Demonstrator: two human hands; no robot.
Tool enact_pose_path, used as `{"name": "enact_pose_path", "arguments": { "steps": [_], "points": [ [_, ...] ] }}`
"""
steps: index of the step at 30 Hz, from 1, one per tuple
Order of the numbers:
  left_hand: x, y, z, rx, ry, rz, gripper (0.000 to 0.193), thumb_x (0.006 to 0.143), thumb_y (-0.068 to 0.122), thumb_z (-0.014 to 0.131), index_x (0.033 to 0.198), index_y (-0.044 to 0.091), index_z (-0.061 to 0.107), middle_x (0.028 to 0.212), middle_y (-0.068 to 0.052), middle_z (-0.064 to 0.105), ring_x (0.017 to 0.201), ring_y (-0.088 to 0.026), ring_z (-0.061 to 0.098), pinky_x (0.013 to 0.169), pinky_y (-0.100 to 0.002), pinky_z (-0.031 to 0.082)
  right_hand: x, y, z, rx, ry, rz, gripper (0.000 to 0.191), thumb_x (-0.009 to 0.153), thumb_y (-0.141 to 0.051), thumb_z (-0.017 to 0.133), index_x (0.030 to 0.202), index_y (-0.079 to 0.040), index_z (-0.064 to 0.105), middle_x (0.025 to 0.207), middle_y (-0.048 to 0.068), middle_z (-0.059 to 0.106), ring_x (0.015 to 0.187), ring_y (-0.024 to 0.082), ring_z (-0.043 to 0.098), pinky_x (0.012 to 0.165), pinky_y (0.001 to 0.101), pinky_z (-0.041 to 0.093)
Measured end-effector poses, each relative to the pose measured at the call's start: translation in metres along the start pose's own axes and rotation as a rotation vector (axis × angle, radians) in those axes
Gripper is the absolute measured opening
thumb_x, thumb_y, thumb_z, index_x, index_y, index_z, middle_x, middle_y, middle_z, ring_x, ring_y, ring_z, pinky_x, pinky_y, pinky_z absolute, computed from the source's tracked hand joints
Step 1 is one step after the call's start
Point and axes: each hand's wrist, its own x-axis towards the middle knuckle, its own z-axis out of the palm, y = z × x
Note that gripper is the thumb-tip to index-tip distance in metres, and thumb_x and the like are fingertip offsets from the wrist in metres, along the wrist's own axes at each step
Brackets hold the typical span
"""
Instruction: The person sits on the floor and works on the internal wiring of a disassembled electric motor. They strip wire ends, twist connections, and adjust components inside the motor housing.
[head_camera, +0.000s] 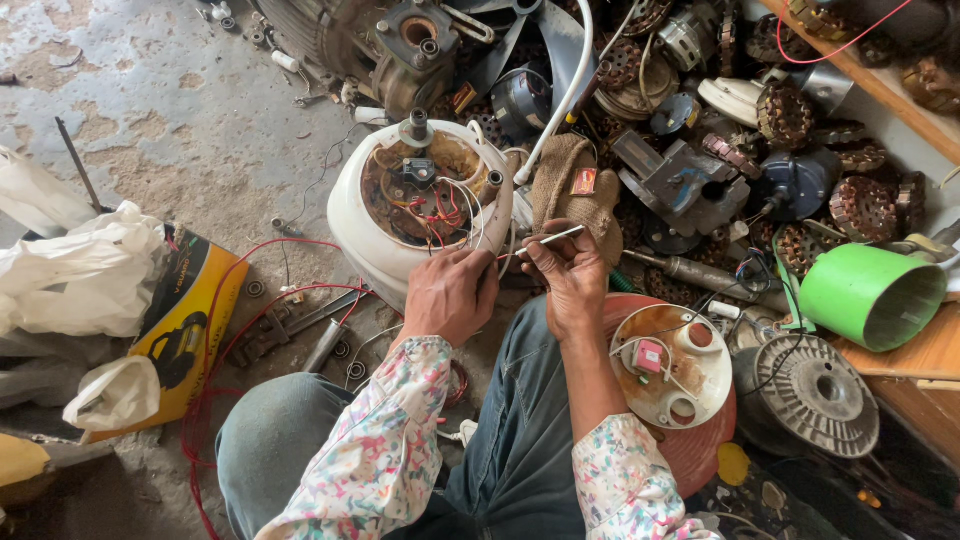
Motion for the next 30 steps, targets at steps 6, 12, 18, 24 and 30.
{"name": "enact_pose_path", "arguments": {
  "steps": [6, 12, 18, 24, 30],
  "points": [
    [-0.001, -0.003, 0.002, -0.001, 0.009, 0.007, 0.014, 0.091, 0.019, 0.064, 0.084, 0.008, 0.067, 0.079, -0.012, 0.068, 0.083, -0.036, 0.065, 0.072, -0.05, 0.049, 0.001, 0.005, -0.002, -0.017, -0.002, -0.009, 0.03, 0.088, -0.003, 0.081, 0.113, -0.007, 0.066, 0.096, 0.006, 0.075, 0.083, 0.014, 0.073, 0.071, 0.0286, 0.061],
    [-0.004, -0.01, 0.006, -0.015, 0.056, 0.035, 0.012, 0.087, 0.02, 0.066, 0.087, 0.008, 0.069, 0.082, -0.012, 0.068, 0.084, -0.035, 0.066, 0.074, -0.048, 0.052, 0.002, 0.015, -0.005, -0.072, -0.011, -0.052, 0.025, 0.088, -0.004, 0.082, 0.105, -0.008, 0.065, 0.094, 0.006, 0.074, 0.083, 0.015, 0.073, 0.072, 0.0286, 0.061],
    [-0.003, -0.011, 0.0, -0.022, 0.098, 0.031, 0.015, 0.09, 0.022, 0.067, 0.088, 0.007, 0.07, 0.082, -0.014, 0.069, 0.08, -0.037, 0.067, 0.073, -0.05, 0.052, 0.008, 0.019, 0.001, -0.091, -0.021, -0.076, 0.028, 0.086, 0.001, 0.079, 0.107, -0.008, 0.064, 0.099, 0.007, 0.074, 0.087, 0.015, 0.072, 0.077, 0.03, 0.062],
    [-0.003, -0.009, -0.005, -0.015, 0.052, 0.039, 0.015, 0.091, 0.021, 0.062, 0.088, 0.007, 0.068, 0.084, -0.012, 0.07, 0.083, -0.035, 0.068, 0.074, -0.049, 0.052, 0.01, 0.025, -0.008, -0.068, -0.045, -0.072, 0.029, 0.086, 0.002, 0.079, 0.111, -0.006, 0.064, 0.1, 0.008, 0.075, 0.088, 0.015, 0.072, 0.077, 0.0292, 0.06],
    [-0.002, -0.007, -0.004, -0.004, 0.036, 0.051, 0.016, 0.091, 0.02, 0.063, 0.084, 0.006, 0.066, 0.081, -0.012, 0.069, 0.083, -0.036, 0.067, 0.075, -0.05, 0.051, 0.012, 0.026, -0.011, -0.113, -0.058, -0.06, 0.03, 0.088, 0.004, 0.079, 0.112, -0.005, 0.064, 0.099, 0.008, 0.072, 0.086, 0.016, 0.072, 0.076, 0.0299, 0.06]
  ]
}}
